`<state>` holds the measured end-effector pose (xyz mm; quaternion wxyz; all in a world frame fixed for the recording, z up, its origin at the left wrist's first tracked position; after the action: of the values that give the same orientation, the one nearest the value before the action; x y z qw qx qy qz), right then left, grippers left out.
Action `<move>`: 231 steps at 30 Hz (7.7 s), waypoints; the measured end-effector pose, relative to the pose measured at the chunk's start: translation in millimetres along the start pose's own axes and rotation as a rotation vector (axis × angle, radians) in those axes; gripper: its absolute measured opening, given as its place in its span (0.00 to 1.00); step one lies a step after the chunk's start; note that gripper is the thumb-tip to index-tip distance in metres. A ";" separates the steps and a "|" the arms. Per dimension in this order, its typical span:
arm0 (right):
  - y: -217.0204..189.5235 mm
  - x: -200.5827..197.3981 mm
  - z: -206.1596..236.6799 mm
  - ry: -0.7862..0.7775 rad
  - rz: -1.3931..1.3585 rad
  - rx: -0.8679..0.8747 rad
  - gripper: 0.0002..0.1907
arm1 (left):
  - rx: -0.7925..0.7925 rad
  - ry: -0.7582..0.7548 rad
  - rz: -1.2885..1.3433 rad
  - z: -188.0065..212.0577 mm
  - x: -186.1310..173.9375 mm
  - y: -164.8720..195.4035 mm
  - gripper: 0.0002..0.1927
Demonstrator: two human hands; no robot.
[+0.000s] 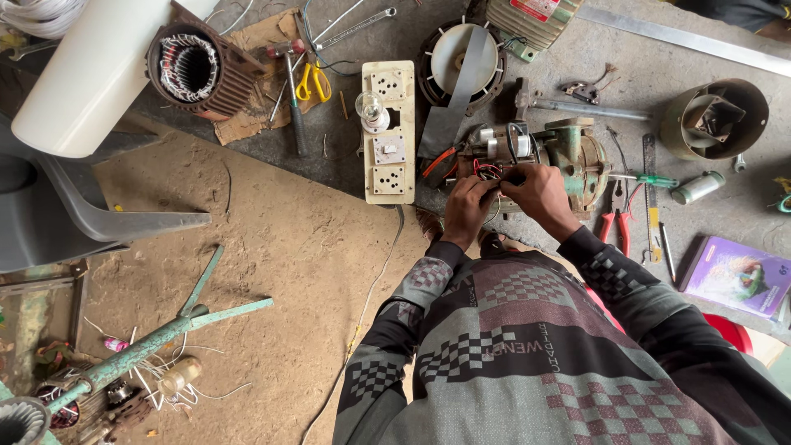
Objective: The person uses pliers to strip and adjust wires on a disassembled electric motor. They then pick up a small green component, inspect it, and place it back onto the motor assembly.
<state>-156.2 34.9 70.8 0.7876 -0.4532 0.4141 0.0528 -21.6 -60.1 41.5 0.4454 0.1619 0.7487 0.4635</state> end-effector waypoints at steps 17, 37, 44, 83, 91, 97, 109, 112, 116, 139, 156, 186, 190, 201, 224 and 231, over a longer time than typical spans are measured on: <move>-23.4 14.0 18.5 0.101 0.223 -0.186 0.14 | 0.004 -0.008 -0.001 -2.2 -14.3 5.4 0.15; -22.3 -0.5 19.7 0.096 0.181 -0.384 0.12 | -0.038 -0.057 0.081 -4.7 -4.3 -7.5 0.15; -18.8 2.8 18.4 0.072 0.251 -0.371 0.13 | -0.054 -0.093 0.094 -4.1 -0.5 -9.3 0.17; -32.7 -9.4 34.4 0.240 0.224 -0.394 0.14 | -0.126 -0.098 0.200 -12.9 -2.3 -9.8 0.14; -28.2 -8.8 31.2 0.212 0.192 -0.318 0.13 | -0.121 -0.100 0.183 -12.0 2.2 -11.6 0.13; -19.0 -7.2 25.6 0.204 0.162 -0.268 0.13 | -0.107 -0.121 0.205 -9.8 4.0 -13.9 0.14; -14.1 0.7 28.9 0.276 0.151 -0.200 0.11 | -0.109 -0.130 0.209 -7.8 6.8 -14.9 0.16; -9.0 0.4 28.3 0.276 0.106 -0.183 0.12 | -0.102 -0.139 0.217 -8.1 9.2 -16.6 0.16; -4.1 1.7 31.0 0.289 0.104 -0.208 0.13 | -0.124 -0.184 0.217 -7.6 14.6 -23.2 0.16; 158.1 -95.8 126.4 0.698 -0.056 0.113 0.07 | 0.031 -0.032 0.092 -20.0 34.1 22.7 0.11; 258.1 -72.5 156.7 0.114 0.424 0.439 0.24 | 0.061 0.034 -0.029 -1.2 52.5 45.8 0.09; -135.5 -111.8 53.0 -0.395 1.633 -0.875 0.27 | -0.037 0.245 0.086 23.2 -0.1 14.9 0.16; -151.8 -85.5 41.7 -0.615 1.702 -0.885 0.29 | -0.033 0.239 0.118 27.3 -12.6 1.0 0.17; -171.0 -52.1 30.6 -0.582 1.706 -0.921 0.21 | -0.045 0.195 0.109 26.8 -34.9 -15.2 0.18; -192.8 -66.5 25.9 -0.919 1.715 -0.578 0.26 | -0.132 0.265 0.074 16.9 -42.7 -15.1 0.17; -188.0 -84.0 22.3 -0.941 1.705 -0.446 0.28 | -0.079 0.211 0.060 12.1 -42.4 -20.3 0.13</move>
<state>-111.2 -33.4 261.0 0.4673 -0.0749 0.2277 0.8510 15.2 -91.7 44.3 0.3558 0.1169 0.7674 0.5204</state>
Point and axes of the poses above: each hand's wrist, its own z-axis away from the middle knuckle, its own x-axis out of the palm, y = z × x, the point moved 5 cm from there along -z, towards the middle knuckle, and after that the axes turned 6 degrees about z, right-handed, at the moved point
